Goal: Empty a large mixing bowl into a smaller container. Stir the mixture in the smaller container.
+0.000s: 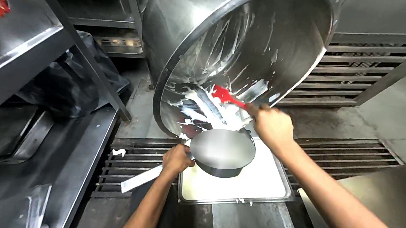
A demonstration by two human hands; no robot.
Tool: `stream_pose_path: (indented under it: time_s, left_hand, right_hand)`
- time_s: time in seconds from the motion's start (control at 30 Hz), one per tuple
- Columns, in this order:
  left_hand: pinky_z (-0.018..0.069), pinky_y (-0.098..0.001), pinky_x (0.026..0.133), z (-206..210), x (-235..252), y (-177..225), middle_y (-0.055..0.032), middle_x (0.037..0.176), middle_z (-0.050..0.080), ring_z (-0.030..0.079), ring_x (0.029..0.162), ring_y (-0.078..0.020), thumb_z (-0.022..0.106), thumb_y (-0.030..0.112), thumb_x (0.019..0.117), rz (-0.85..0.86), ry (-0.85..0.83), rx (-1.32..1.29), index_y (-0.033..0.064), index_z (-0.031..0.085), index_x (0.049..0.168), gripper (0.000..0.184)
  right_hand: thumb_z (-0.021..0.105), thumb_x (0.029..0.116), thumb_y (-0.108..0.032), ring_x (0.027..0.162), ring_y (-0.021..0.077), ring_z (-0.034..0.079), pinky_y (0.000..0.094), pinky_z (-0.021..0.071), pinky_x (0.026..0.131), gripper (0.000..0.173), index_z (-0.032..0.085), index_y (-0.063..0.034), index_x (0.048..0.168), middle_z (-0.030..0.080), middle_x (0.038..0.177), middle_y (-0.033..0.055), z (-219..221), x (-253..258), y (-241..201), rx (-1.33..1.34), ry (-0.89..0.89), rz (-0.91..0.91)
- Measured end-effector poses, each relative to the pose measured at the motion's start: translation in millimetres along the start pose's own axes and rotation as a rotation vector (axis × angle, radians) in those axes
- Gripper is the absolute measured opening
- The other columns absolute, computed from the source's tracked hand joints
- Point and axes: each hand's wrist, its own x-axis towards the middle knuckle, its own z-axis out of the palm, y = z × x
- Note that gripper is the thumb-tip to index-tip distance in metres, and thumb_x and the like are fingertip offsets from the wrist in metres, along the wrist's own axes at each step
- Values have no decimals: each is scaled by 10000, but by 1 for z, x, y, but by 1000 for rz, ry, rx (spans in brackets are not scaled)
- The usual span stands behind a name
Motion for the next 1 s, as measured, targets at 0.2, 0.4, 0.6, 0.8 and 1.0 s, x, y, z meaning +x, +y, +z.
stream_pose_path:
  time_s: [0.2,0.4,0.6,0.8,1.0]
  left_hand:
    - [503,-625,869,-3,-3,-2,-119,1032,751,688,1014,-339,840,230,827,0,45,-73,142,775,1067,263]
    - [507,-642,813,3,-16,-6,-133,954,751,697,945,-357,853,234,830,14,112,-66,129,777,989,206]
    - [501,-619,854,3,-25,-8,-109,998,755,689,985,-337,845,253,836,-29,101,-60,149,783,1031,229]
    - [499,-624,807,7,-27,-7,-111,939,752,693,928,-337,860,233,825,-22,122,-56,149,785,989,199]
    - [502,-622,813,10,-20,-8,-90,953,758,698,938,-318,850,243,830,-21,97,-42,175,789,1004,197]
  right_hand:
    - [640,989,-84,712,350,693,554,536,567,325,747,-202,1272,695,840,125,37,-96,43,242,118,-61]
    - [563,951,-64,783,363,690,521,534,597,360,754,-163,1240,718,916,127,55,-146,64,257,311,-118]
    - [541,881,-27,749,337,693,474,543,592,443,769,-209,1214,728,916,115,92,-172,72,173,342,-192]
    - [571,871,-9,755,340,691,477,529,581,464,760,-221,1239,723,914,110,98,-175,65,154,303,-127]
    - [581,887,-16,725,333,677,472,518,568,445,753,-204,1252,714,902,113,95,-179,67,149,285,-125]
